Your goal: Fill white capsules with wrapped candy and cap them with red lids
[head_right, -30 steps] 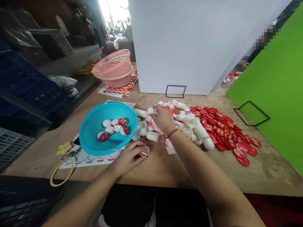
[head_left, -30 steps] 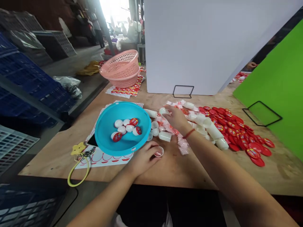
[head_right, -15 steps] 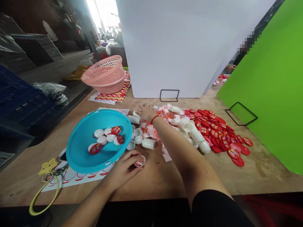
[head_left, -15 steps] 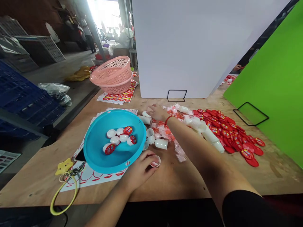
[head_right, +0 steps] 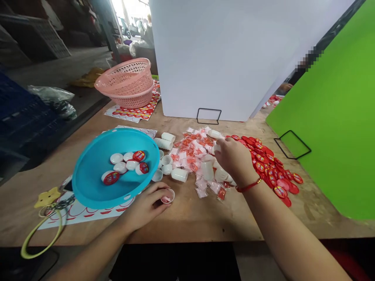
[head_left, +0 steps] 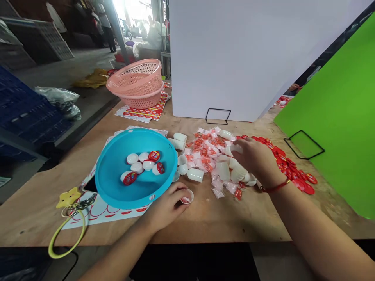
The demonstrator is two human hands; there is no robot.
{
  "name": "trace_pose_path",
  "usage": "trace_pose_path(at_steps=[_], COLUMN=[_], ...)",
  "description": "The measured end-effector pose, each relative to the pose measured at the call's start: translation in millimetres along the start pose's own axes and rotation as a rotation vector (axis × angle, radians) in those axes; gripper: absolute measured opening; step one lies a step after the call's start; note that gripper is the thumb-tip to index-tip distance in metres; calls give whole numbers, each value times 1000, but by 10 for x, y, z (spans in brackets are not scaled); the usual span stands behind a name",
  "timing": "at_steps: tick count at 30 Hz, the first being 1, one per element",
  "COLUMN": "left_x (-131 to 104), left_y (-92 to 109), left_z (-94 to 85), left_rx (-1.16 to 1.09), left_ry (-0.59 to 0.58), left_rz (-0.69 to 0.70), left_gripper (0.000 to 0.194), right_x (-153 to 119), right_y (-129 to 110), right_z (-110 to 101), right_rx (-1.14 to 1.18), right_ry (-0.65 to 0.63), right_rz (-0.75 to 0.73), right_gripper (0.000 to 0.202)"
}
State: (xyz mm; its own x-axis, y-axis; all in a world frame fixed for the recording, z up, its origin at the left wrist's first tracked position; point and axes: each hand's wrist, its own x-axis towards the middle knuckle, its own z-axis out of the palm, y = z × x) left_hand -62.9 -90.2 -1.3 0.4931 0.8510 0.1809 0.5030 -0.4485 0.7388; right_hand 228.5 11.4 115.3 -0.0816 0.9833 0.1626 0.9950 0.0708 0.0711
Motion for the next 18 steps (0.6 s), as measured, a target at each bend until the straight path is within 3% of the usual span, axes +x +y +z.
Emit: trace_pose_path(at_steps=[2, 4, 8, 11, 15, 18], left_x=[-4, -11, -36, -54, -56, -44], left_y=[11, 16, 2, -15, -21, -20], left_z=[0, 4, 15, 20, 17, 14], left_rx=[7, 8, -37, -49, -40, -46], left_ry=[-3, -3, -7, -8, 2, 0], left_rz=[10, 9, -13, -22, -26, -35], left_gripper=[20, 21, 23, 23, 21, 21], right_x=[273, 668, 1443, 1729, 1830, 1900], right_y=[-201, -473, -1086, -1397, -1477, -1301], right_z=[42, 192, 660, 945, 1088, 1033], right_rx=[261, 518, 594, 599, 578, 536], right_ry=[75, 13, -133, -225, -302, -282], right_rz=[-73, -166, -124, -94, -106, -118], right_gripper=[29, 37, 34, 28, 31, 33])
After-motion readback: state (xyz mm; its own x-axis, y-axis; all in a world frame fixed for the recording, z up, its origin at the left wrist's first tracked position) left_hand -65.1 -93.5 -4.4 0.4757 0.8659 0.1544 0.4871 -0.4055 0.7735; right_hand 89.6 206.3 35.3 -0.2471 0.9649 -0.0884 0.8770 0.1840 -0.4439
